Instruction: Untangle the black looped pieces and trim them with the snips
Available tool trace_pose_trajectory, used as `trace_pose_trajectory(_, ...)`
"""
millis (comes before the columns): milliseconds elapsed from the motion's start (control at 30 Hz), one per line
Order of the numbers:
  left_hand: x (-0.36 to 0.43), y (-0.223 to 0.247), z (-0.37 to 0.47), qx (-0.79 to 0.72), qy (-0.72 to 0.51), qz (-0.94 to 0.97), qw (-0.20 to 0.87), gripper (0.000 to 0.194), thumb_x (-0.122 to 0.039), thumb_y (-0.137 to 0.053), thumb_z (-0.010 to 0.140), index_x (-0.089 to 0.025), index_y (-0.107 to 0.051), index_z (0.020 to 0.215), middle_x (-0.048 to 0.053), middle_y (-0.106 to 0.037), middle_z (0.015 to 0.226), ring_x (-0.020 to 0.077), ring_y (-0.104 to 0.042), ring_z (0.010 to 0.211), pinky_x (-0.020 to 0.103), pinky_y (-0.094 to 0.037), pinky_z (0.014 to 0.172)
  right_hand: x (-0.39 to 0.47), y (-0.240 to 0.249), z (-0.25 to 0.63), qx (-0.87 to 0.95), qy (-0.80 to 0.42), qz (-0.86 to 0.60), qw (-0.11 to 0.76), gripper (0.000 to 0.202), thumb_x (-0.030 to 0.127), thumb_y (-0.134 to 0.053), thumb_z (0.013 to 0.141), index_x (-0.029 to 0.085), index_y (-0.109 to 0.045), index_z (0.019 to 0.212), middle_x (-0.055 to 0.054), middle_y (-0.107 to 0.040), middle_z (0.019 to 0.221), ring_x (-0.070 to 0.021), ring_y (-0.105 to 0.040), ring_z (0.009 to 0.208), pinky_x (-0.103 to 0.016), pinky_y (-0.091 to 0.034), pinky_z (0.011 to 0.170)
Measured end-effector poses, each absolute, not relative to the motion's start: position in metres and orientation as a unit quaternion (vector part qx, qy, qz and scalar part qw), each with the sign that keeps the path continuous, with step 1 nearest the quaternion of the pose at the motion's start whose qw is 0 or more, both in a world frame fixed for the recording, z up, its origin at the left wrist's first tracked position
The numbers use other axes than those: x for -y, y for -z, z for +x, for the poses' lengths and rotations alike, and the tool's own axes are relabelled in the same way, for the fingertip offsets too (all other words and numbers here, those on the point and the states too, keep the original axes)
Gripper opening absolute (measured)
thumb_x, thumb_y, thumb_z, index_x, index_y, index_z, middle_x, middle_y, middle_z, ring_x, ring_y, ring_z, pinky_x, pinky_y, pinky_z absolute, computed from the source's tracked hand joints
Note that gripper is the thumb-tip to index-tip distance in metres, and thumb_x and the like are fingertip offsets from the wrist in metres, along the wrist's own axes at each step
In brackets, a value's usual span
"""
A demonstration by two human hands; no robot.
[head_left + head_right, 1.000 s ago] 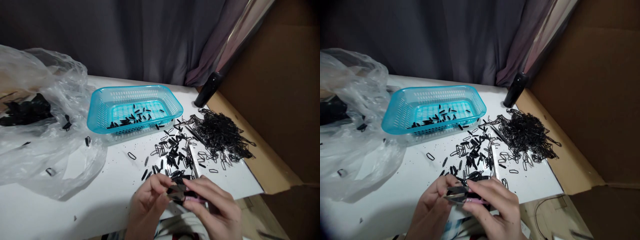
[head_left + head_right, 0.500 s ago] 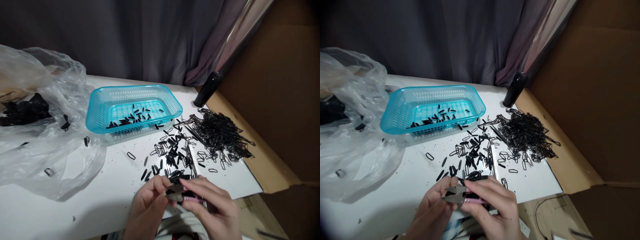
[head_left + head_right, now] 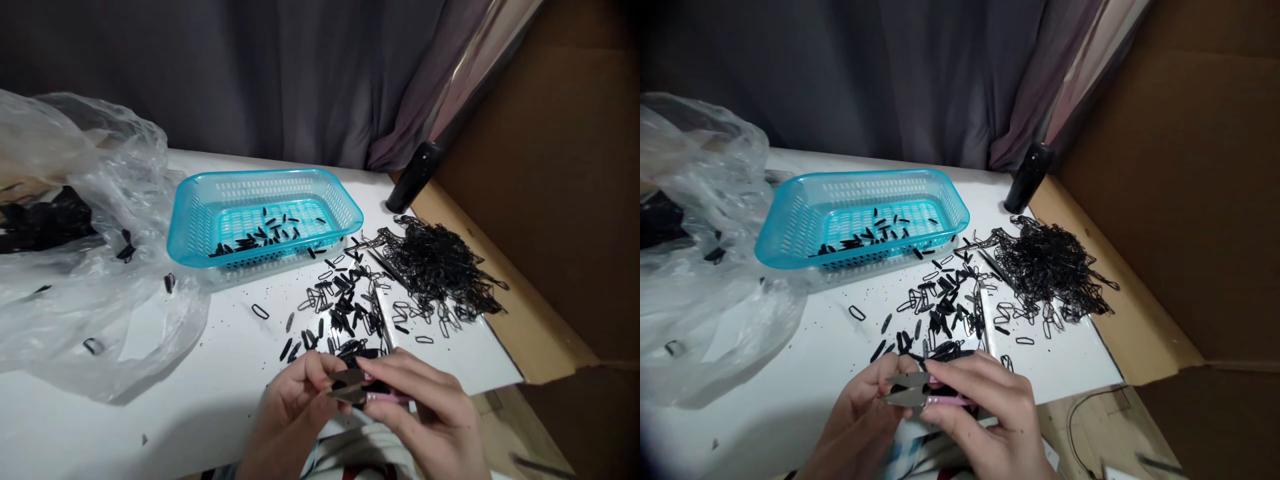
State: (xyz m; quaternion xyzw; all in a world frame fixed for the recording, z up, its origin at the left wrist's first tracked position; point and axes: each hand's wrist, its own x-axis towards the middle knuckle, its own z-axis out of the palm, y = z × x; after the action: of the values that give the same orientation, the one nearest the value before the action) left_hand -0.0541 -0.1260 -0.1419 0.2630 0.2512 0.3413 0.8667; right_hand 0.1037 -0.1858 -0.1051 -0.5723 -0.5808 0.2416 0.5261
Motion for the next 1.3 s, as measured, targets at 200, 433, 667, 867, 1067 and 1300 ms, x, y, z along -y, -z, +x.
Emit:
trace_pose_trajectory(200, 0.1280, 0.1369, -0.0532, -0.282, -0.343, 0.272, 0.854, 0.033, -0.042, -0.082, 0.075, -0.015, -0.063, 0.071, 0.002, -0.065, 0.082, 0.0127, -0.056, 0.068, 0.022, -0.044, 0.066, 0.1894, 0.1097, 0.1071, 0.589, -0.258, -0.567, 0.515, 0.033, 0.025, -0.072, 0.089, 0.034, -0.071, 0.121, 0.001, -0.077, 0.095, -0.0134, -0.069, 0.081, -0.023, -0.058, 0.072)
trace_pose_trajectory(433, 0.1275, 0.1359, -0.0523, -0.287, -0.347, 0.274, 0.850, 0.037, -0.043, -0.084, 0.072, -0.016, -0.060, 0.067, 0.001, -0.064, 0.080, 0.0119, -0.057, 0.067, 0.021, -0.043, 0.065, 0.1919, 0.1082, 0.1102, 0.589, -0.280, -0.578, 0.491, 0.037, 0.023, -0.074, 0.088, 0.038, -0.070, 0.122, 0.002, -0.076, 0.097, -0.0138, -0.069, 0.083, -0.022, -0.057, 0.072)
trace_pose_trajectory(667, 0.1256, 0.1384, -0.0533, -0.293, -0.341, 0.300, 0.842, 0.039, -0.046, -0.085, 0.071, -0.015, -0.060, 0.068, 0.002, -0.064, 0.081, 0.0118, -0.057, 0.067, 0.020, -0.043, 0.064, 0.1897, 0.1044, 0.1118, 0.561, -0.326, -0.592, 0.478, 0.035, 0.025, -0.074, 0.088, 0.043, -0.071, 0.119, 0.004, -0.075, 0.094, -0.0116, -0.066, 0.081, -0.019, -0.056, 0.072)
trace_pose_trajectory(867, 0.1262, 0.1367, -0.0530, -0.282, -0.345, 0.306, 0.841, 0.036, -0.043, -0.082, 0.075, -0.015, -0.060, 0.070, 0.002, -0.065, 0.082, 0.0118, -0.057, 0.068, 0.021, -0.044, 0.066, 0.1896, 0.1031, 0.1095, 0.557, -0.316, -0.593, 0.488, 0.034, 0.027, -0.076, 0.086, 0.040, -0.072, 0.118, 0.003, -0.075, 0.089, -0.0127, -0.065, 0.079, -0.019, -0.056, 0.070)
trace_pose_trajectory(1067, 0.1258, 0.1401, -0.0534, -0.264, -0.345, 0.311, 0.846, 0.035, -0.044, -0.080, 0.077, -0.016, -0.060, 0.071, 0.001, -0.064, 0.083, 0.0136, -0.059, 0.071, 0.023, -0.045, 0.068, 0.1878, 0.1047, 0.1056, 0.536, -0.316, -0.597, 0.506, 0.029, 0.029, -0.077, 0.084, 0.038, -0.076, 0.112, 0.000, -0.077, 0.087, -0.0145, -0.069, 0.077, -0.020, -0.057, 0.066)
trace_pose_trajectory(1300, 0.1274, 0.1406, -0.0536, -0.259, -0.365, 0.315, 0.837, 0.033, -0.040, -0.080, 0.079, -0.017, -0.058, 0.071, 0.001, -0.065, 0.085, 0.0124, -0.060, 0.071, 0.022, -0.047, 0.069, 0.1881, 0.1070, 0.1042, 0.537, -0.308, -0.597, 0.510, 0.027, 0.031, -0.077, 0.084, 0.037, -0.076, 0.111, 0.000, -0.076, 0.086, -0.0136, -0.069, 0.076, -0.019, -0.055, 0.062)
